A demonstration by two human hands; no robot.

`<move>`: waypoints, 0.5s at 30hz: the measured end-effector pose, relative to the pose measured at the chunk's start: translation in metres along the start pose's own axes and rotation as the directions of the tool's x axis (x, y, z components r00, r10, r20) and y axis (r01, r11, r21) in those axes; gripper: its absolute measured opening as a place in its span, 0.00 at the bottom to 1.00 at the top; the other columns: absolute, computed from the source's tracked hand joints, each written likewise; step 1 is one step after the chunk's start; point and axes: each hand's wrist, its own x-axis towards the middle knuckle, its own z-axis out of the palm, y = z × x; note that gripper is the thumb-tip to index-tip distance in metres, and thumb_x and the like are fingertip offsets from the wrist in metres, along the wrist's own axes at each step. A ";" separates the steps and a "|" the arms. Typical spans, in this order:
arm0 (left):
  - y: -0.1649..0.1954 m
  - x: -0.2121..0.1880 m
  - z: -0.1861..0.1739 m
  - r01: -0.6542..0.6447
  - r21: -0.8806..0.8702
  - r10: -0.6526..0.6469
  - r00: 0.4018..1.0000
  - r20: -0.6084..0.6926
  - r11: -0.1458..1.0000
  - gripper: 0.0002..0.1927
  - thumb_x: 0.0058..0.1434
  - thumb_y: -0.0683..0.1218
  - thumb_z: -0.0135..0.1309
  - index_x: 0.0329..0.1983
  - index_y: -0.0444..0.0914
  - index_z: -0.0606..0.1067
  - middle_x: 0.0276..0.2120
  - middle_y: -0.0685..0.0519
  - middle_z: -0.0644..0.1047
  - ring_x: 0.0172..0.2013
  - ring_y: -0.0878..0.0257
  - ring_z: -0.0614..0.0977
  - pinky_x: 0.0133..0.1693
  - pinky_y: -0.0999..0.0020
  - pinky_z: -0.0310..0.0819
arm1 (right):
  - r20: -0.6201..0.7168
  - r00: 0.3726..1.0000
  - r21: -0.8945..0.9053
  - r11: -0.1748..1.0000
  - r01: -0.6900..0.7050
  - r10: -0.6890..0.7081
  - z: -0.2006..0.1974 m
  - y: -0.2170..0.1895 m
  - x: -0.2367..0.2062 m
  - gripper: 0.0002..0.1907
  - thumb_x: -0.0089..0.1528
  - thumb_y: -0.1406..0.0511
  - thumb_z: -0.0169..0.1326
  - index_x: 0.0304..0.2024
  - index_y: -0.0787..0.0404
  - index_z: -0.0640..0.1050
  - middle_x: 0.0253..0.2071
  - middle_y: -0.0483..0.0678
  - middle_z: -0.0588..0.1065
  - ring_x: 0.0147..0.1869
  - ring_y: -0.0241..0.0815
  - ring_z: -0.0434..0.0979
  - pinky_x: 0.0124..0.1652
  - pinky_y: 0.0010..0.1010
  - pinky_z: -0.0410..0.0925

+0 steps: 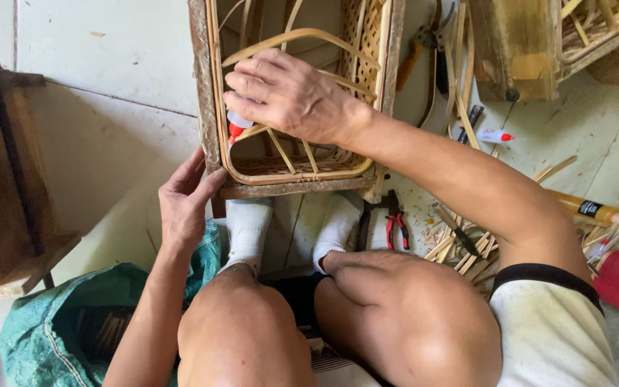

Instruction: The person assembles a rectangular woven basket by inserting thin wooden strips into a wooden frame. They use a hammer to tap the strips into place and apply glue to secure the joints. The person works on one basket at a time, occasionally moving to a second basket.

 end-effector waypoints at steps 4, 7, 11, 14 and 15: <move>0.004 -0.004 0.003 0.007 0.034 -0.006 1.000 -0.013 0.999 0.32 0.60 0.37 0.61 0.68 0.28 0.68 0.64 0.41 0.74 0.63 0.57 0.74 0.60 0.64 0.68 | -0.006 0.999 -0.040 0.998 0.044 -0.045 -0.002 0.001 0.008 0.09 0.70 0.67 0.57 0.52 0.64 0.77 0.55 0.49 0.74 0.63 0.46 0.73 0.67 0.38 0.66; 0.006 -0.006 0.003 -0.026 0.061 0.026 1.000 0.001 0.998 0.32 0.60 0.37 0.61 0.68 0.28 0.68 0.65 0.41 0.73 0.66 0.58 0.74 0.66 0.65 0.67 | 0.016 0.997 -0.097 0.992 0.083 -0.081 0.000 0.001 0.010 0.09 0.69 0.68 0.57 0.50 0.64 0.78 0.52 0.47 0.73 0.62 0.44 0.72 0.67 0.36 0.65; 0.006 -0.006 0.001 -0.023 0.082 0.024 1.000 -0.007 0.996 0.32 0.60 0.37 0.61 0.68 0.28 0.68 0.65 0.41 0.73 0.66 0.58 0.74 0.66 0.65 0.67 | 0.033 0.988 -0.158 0.975 0.154 -0.151 0.007 0.001 0.014 0.06 0.68 0.69 0.58 0.47 0.64 0.78 0.48 0.45 0.73 0.60 0.43 0.72 0.66 0.35 0.64; 0.005 -0.006 -0.001 -0.008 0.073 0.009 1.000 -0.010 0.997 0.32 0.59 0.37 0.62 0.68 0.28 0.68 0.64 0.41 0.74 0.65 0.58 0.74 0.66 0.64 0.67 | 0.045 0.981 -0.210 0.959 0.192 -0.186 0.013 0.009 0.024 0.04 0.71 0.69 0.58 0.48 0.62 0.78 0.49 0.46 0.73 0.59 0.42 0.72 0.66 0.35 0.64; 0.005 -0.006 -0.002 -0.011 0.070 0.011 1.000 -0.009 0.998 0.32 0.59 0.37 0.62 0.68 0.28 0.69 0.64 0.41 0.74 0.65 0.58 0.74 0.66 0.64 0.67 | 0.050 0.979 -0.231 0.952 0.202 -0.195 0.014 0.014 0.027 0.04 0.73 0.68 0.58 0.48 0.62 0.78 0.50 0.47 0.73 0.58 0.41 0.72 0.66 0.34 0.64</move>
